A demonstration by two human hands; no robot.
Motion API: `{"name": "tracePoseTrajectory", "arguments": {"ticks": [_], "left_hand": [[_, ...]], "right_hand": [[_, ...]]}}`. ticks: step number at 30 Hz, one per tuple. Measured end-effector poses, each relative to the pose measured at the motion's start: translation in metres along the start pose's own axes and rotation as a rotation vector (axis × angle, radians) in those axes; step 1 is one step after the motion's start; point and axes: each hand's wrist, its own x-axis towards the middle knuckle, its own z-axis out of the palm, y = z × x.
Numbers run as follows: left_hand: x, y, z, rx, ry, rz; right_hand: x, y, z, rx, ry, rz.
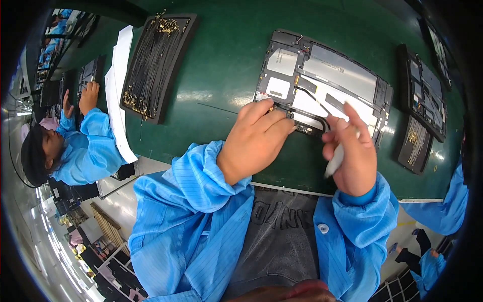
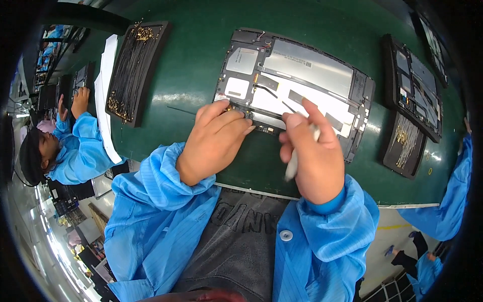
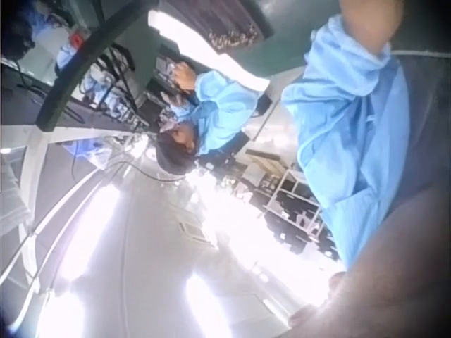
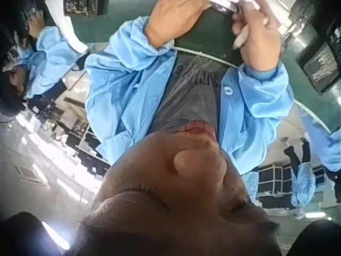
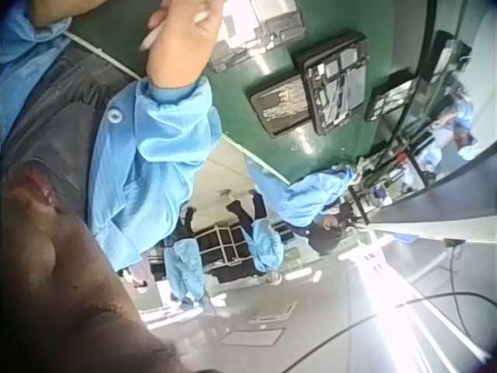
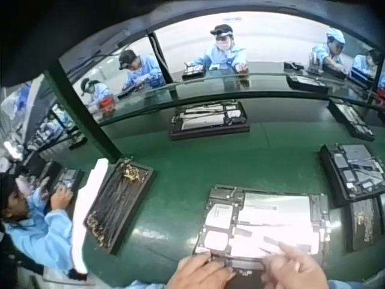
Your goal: The person installs internal components into a tablet chassis by hand, taking them from a component tray and securing them with adhesive tape applied using an adhesive applicator.
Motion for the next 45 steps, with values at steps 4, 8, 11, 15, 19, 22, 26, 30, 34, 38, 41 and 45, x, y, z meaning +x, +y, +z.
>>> {"name": "tracePoseTrajectory", "arguments": {"ticks": [4, 8, 11, 15, 19, 22, 26, 30, 34, 38, 41, 45], "left_hand": [[0.0, 0.001, 0.0, 0.004, 0.003, -0.001], [0.004, 0.003, -0.001, 0.026, -0.045, 0.006], [0.004, 0.003, -0.003, 0.038, -0.074, 0.0], [0.003, 0.001, -0.002, 0.026, -0.06, -0.008], [0.003, 0.001, -0.002, 0.023, -0.059, -0.008], [0.002, 0.002, -0.002, 0.011, -0.048, -0.006], [0.002, 0.004, -0.005, 0.048, -0.067, 0.01], [0.003, 0.005, -0.007, 0.088, -0.06, 0.008], [-0.008, 0.01, -0.024, -0.148, -0.125, -0.26], [-0.014, 0.003, -0.029, -1.302, 0.099, -1.53], [-0.004, -0.017, -0.024, -1.322, 0.375, -1.371], [-0.009, 0.0, -0.035, -1.245, 0.128, -1.24]], "right_hand": [[0.013, 0.004, 0.016, -0.036, 0.139, -0.343], [0.018, 0.023, 0.016, -0.15, 0.238, -0.598], [0.024, 0.036, 0.011, -0.246, 0.09, -0.821], [0.03, 0.044, 0.012, -0.266, 0.054, -0.931], [0.028, 0.043, 0.01, -0.335, 0.038, -0.94], [0.027, 0.04, 0.01, -0.327, 0.012, -0.93], [0.023, 0.013, 0.023, -0.845, -0.163, -1.057], [0.023, 0.011, 0.025, -0.9, -0.244, -1.052], [0.035, 0.016, 0.011, -0.528, 0.017, -0.637], [0.022, 0.002, 0.01, -0.194, 0.204, -0.442], [0.024, 0.004, 0.011, -0.208, 0.135, -0.401], [0.029, 0.005, 0.001, -0.16, 0.135, -0.375]]}}
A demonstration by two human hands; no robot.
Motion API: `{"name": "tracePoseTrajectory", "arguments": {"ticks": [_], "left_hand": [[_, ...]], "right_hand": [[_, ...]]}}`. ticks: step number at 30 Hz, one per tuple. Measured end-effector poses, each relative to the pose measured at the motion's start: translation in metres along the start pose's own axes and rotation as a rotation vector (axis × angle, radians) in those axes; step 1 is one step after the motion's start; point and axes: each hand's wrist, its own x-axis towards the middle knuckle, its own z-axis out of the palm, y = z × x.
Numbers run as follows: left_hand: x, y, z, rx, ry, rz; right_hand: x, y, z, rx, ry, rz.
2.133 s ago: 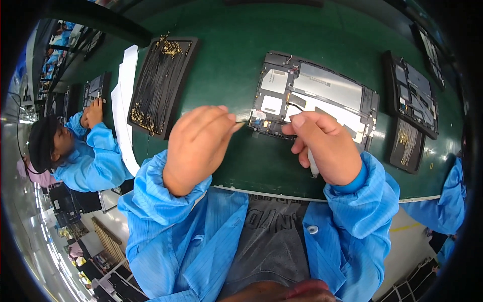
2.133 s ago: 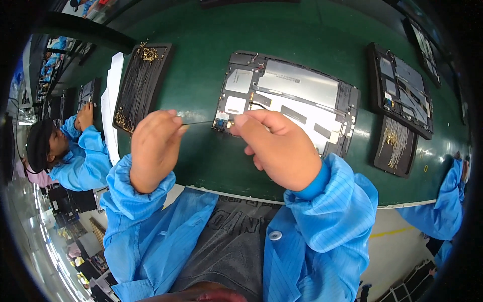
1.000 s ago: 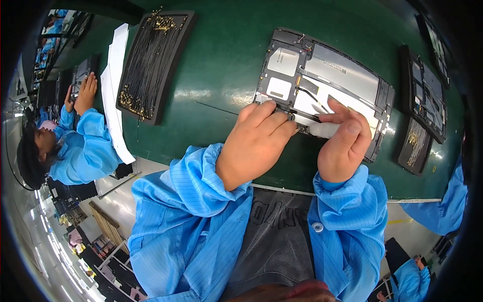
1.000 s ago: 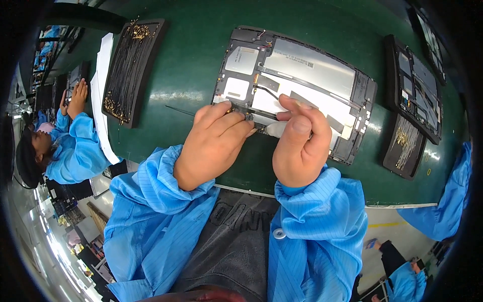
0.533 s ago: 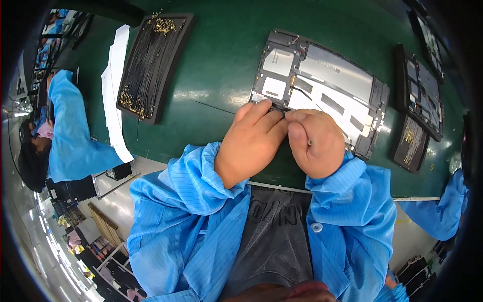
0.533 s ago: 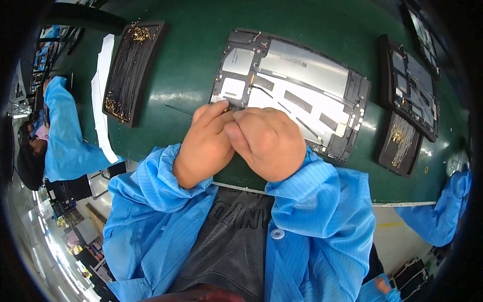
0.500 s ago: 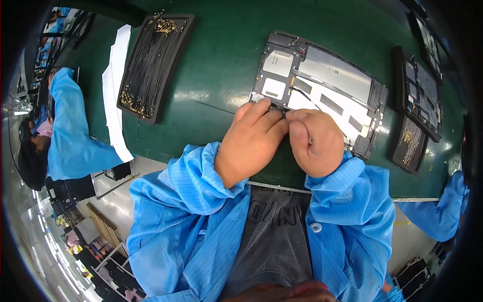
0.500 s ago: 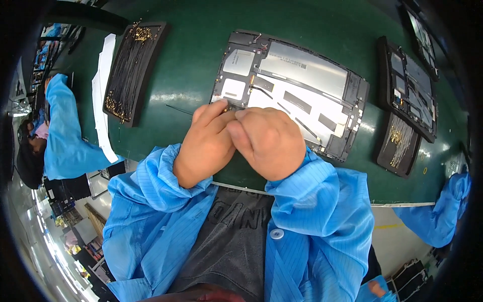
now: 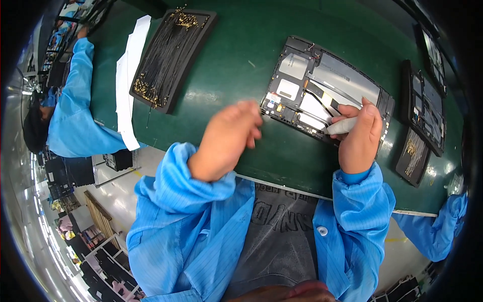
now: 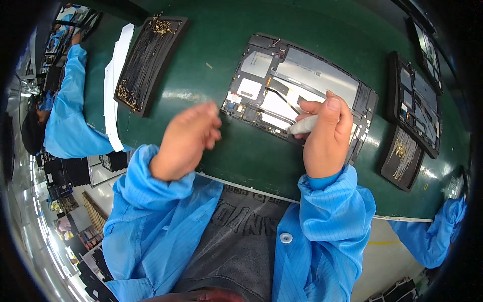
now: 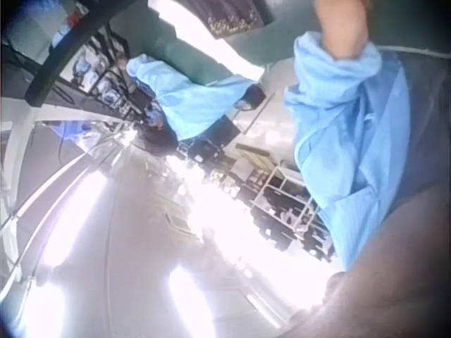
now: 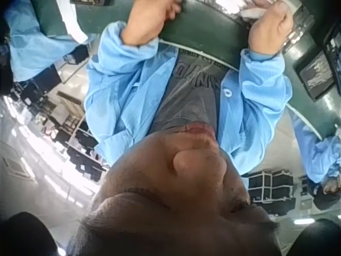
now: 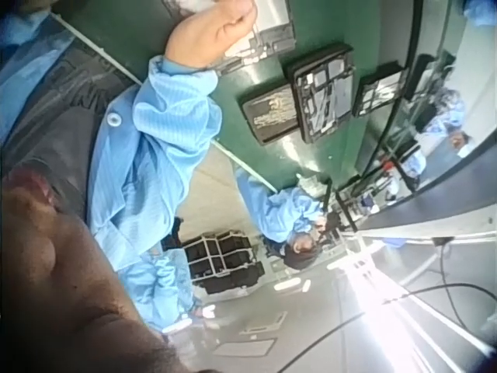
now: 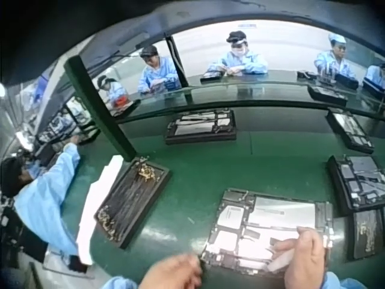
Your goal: The person installs internal components into a tablet chassis by hand, taking them from a component tray and securing them with adhesive tape applied using an adhesive applicator.
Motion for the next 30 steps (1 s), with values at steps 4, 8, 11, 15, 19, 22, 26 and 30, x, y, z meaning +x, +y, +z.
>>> {"name": "tracePoseTrajectory", "arguments": {"ticks": [4, 8, 11, 15, 19, 22, 26, 30], "left_hand": [[-0.023, -0.01, 0.001, 0.279, -0.263, -0.321], [-0.01, -0.012, 0.005, 0.235, -0.305, -0.283], [-0.006, -0.009, 0.008, 0.267, -0.35, -0.293], [-0.019, -0.01, 0.003, 0.295, -0.335, -0.341], [-0.017, -0.015, 0.002, 0.271, -0.325, -0.362], [-0.009, -0.013, 0.004, 0.24, -0.322, -0.348], [-0.007, -0.011, 0.004, 0.215, -0.309, -0.321], [-0.005, -0.011, 0.009, 0.239, -0.333, -0.315]], "right_hand": [[0.001, -0.007, 0.007, -0.057, -0.059, 0.009], [0.009, -0.021, 0.015, -0.364, -0.379, 0.103], [0.021, -0.021, 0.024, -0.684, -0.569, -0.043], [0.026, -0.023, 0.028, -0.864, -0.662, -0.086], [0.027, -0.024, 0.026, -0.963, -0.759, -0.138], [0.029, -0.021, 0.031, -1.0, -0.805, -0.163], [0.034, -0.02, 0.037, -1.073, -0.836, -0.155], [0.037, -0.02, 0.033, -1.065, -0.857, -0.146]]}}
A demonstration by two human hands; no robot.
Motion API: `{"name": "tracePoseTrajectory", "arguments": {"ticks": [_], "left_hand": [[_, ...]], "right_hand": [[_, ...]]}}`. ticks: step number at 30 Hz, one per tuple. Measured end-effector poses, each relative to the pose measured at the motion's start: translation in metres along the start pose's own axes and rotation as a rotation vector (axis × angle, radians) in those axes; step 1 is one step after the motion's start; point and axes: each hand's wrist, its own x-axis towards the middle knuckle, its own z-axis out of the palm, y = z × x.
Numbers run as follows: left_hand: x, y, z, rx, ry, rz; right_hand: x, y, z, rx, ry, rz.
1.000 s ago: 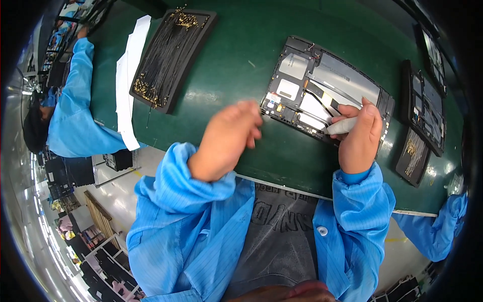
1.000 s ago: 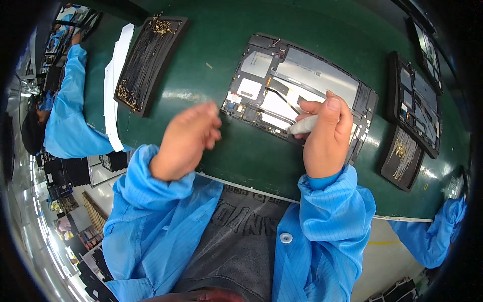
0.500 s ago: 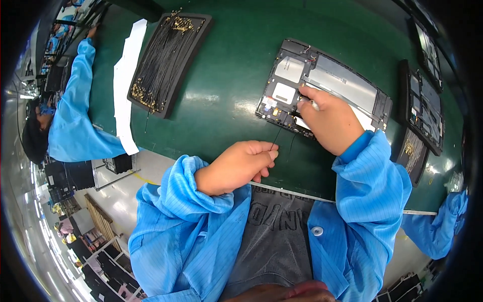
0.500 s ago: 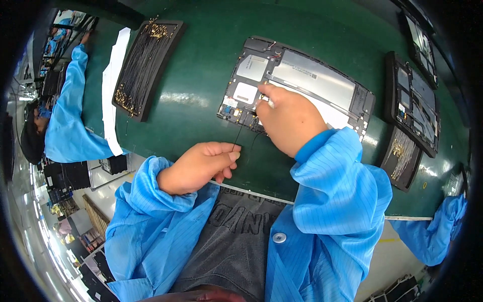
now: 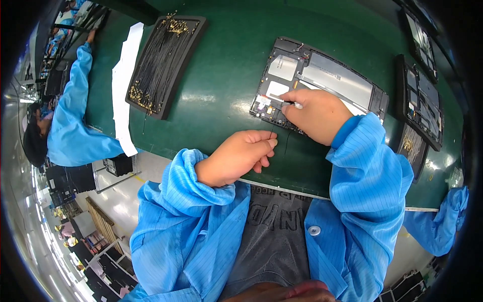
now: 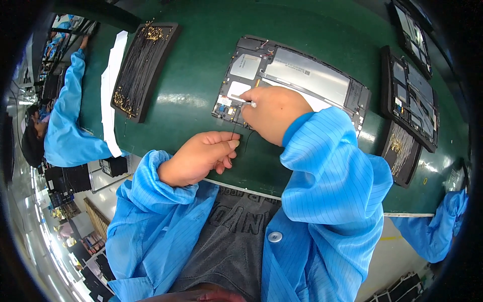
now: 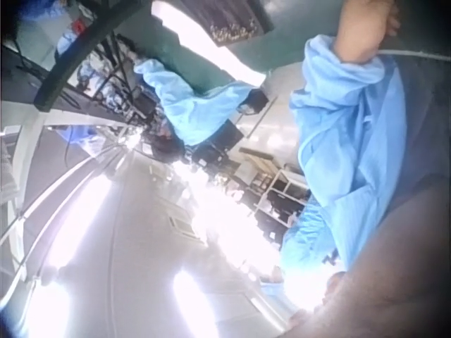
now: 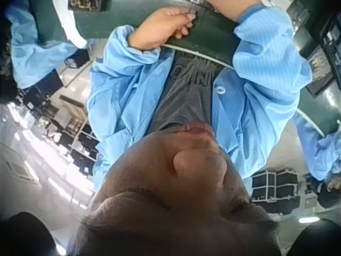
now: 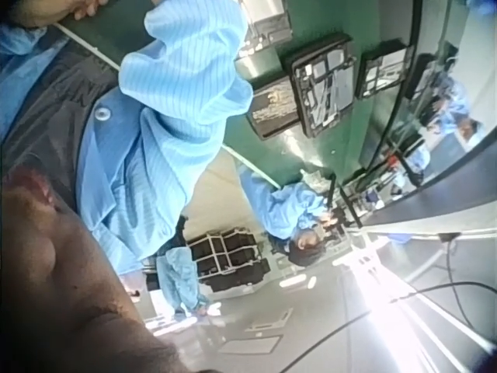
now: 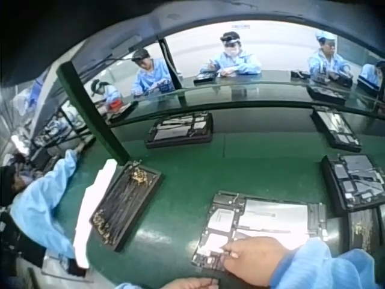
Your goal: The person installs internal components into a tablet chassis by hand, taking them from a component tray and securing them with adhesive tape applied using an adhesive applicator.
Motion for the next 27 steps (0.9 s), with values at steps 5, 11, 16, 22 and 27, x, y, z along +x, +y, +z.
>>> {"name": "tracePoseTrajectory", "arguments": {"ticks": [5, 11, 16, 22, 27], "left_hand": [[0.002, 0.003, 0.011, 0.004, 0.132, -0.005], [0.009, -0.006, -0.007, -0.202, 0.029, 0.068], [0.012, 0.003, -0.004, -0.246, -0.058, 0.007], [0.013, 0.003, -0.006, -0.243, -0.043, 0.002], [0.01, -0.002, -0.005, -0.243, -0.027, 0.056]], "right_hand": [[-0.003, 0.008, 0.004, 0.034, 0.013, 0.009], [-0.07, 0.062, -0.017, 0.619, 0.728, 0.326], [-0.191, 0.149, -0.02, 0.057, 1.089, 0.877], [-0.175, 0.163, -0.029, -0.309, 0.946, 0.877], [-0.161, 0.169, -0.033, -0.293, 0.838, 0.934]]}}
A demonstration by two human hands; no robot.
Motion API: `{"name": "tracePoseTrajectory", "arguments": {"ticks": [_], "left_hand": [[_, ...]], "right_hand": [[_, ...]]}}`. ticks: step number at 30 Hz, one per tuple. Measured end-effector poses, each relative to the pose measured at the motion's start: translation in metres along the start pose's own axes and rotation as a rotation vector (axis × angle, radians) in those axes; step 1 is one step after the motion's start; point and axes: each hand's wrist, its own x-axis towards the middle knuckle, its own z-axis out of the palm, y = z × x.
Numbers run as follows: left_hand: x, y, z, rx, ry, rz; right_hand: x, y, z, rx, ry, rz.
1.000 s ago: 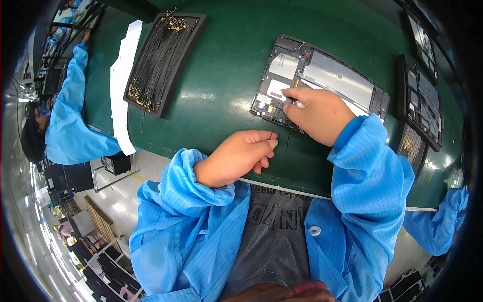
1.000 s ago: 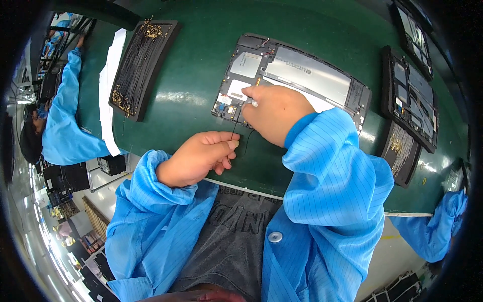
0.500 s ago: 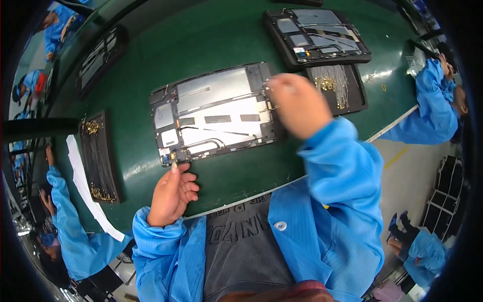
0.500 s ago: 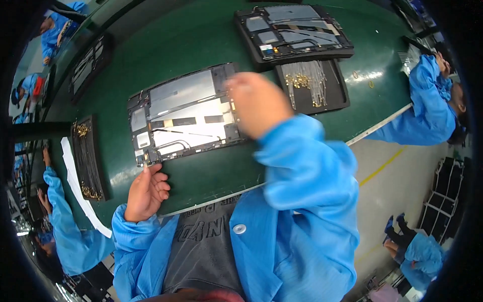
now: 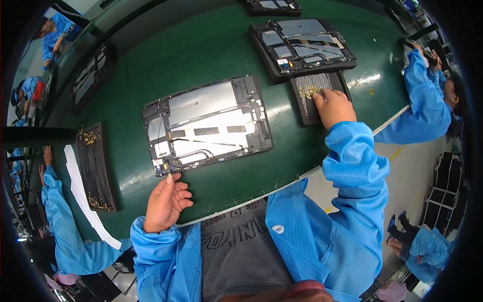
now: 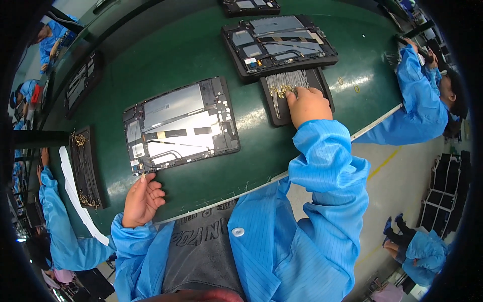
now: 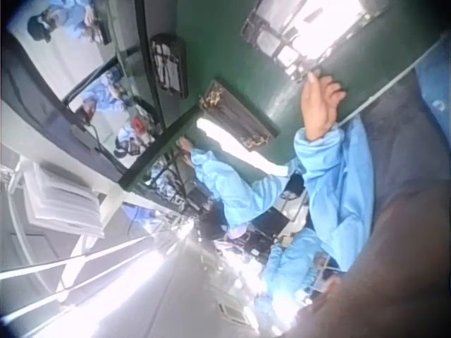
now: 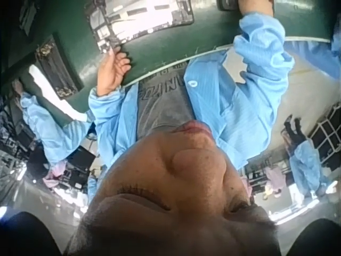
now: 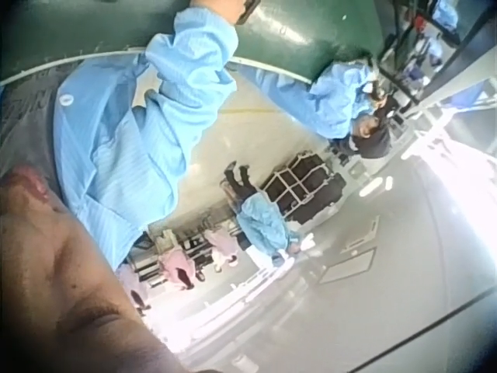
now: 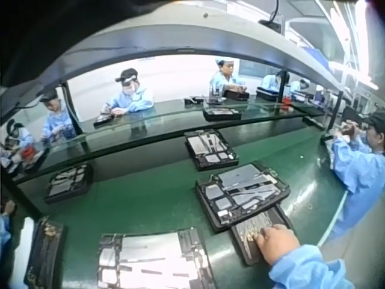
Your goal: The person installs internal components into a tablet chassis by hand, taking them from a component tray and securing them with adhesive tape applied using an adhesive applicator.
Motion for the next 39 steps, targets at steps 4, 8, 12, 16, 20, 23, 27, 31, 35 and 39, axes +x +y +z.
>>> {"name": "tracePoseTrajectory", "arguments": {"ticks": [4, 8, 12, 16, 20, 23, 27, 31, 35, 39], "left_hand": [[-0.002, -0.002, 0.001, 0.005, 0.021, 0.009], [-0.001, -0.003, 0.004, 0.041, 0.038, 0.013], [-0.015, -0.011, 0.018, 0.475, 0.166, 0.159], [-0.022, -0.002, 0.05, 1.726, -0.079, 1.075], [-0.024, -0.004, 0.072, 1.614, -0.226, 1.397], [-0.026, -0.008, 0.064, 1.549, -0.265, 1.28], [-0.025, -0.01, 0.055, 1.546, -0.234, 1.172], [-0.019, -0.012, 0.054, 1.582, -0.232, 1.142], [-0.01, -0.015, 0.063, 1.427, -0.169, 1.144], [0.005, -0.016, 0.072, 1.4, -0.18, 1.233]], "right_hand": [[0.004, 0.006, -0.002, 0.055, 0.015, 0.002], [-0.007, 0.009, -0.017, 0.239, 0.004, 0.102], [-0.038, -0.011, -0.045, 0.418, 0.254, -0.007], [-0.089, -0.043, -0.06, 0.525, -0.303, -0.326], [-0.112, -0.091, -0.068, 0.634, -0.981, -0.654], [-0.113, -0.096, -0.059, 0.704, -1.146, -0.625], [-0.115, -0.083, -0.045, 0.737, -1.214, -0.536], [-0.114, -0.074, -0.038, 0.846, -1.185, -0.464], [-0.117, -0.077, -0.028, 0.978, -1.241, -0.171], [-0.114, -0.08, -0.021, 1.219, -1.342, 0.208]]}}
